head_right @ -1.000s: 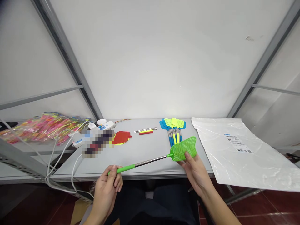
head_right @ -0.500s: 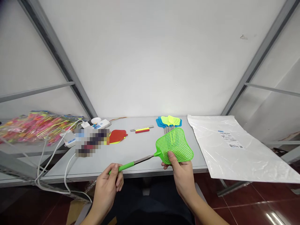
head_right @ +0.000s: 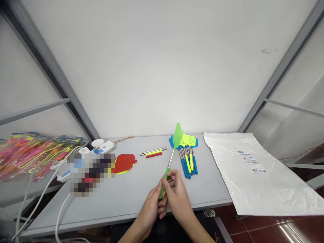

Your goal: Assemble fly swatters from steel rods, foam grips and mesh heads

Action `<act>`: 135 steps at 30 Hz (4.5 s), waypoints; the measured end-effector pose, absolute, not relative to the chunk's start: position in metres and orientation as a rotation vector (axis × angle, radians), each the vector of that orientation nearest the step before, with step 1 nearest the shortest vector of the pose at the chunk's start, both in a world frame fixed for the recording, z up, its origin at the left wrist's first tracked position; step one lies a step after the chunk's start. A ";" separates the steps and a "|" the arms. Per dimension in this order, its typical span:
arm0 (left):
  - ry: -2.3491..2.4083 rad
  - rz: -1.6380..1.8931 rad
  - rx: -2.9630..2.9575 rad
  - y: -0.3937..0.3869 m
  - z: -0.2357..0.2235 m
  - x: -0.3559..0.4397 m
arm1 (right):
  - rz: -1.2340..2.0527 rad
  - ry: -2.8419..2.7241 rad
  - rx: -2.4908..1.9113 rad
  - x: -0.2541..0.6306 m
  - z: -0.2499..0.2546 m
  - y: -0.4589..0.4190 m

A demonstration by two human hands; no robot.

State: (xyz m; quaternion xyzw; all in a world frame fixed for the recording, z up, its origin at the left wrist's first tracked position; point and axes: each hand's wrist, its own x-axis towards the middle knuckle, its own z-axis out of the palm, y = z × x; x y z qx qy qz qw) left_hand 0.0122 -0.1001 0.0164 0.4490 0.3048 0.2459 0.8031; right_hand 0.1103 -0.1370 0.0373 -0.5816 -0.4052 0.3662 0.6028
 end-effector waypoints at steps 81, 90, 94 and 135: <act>0.884 0.847 1.684 -0.007 0.017 -0.024 | 1.121 -0.624 -0.791 0.120 0.094 -0.022; 0.772 0.753 1.800 -0.013 0.012 -0.015 | 1.175 -0.581 -0.756 0.100 0.087 -0.024; 0.750 0.736 1.834 -0.012 0.013 -0.016 | 1.200 -0.695 -0.870 0.099 0.077 -0.027; 0.718 0.679 1.950 -0.015 0.010 -0.021 | 1.133 -0.670 -0.756 0.092 0.103 -0.030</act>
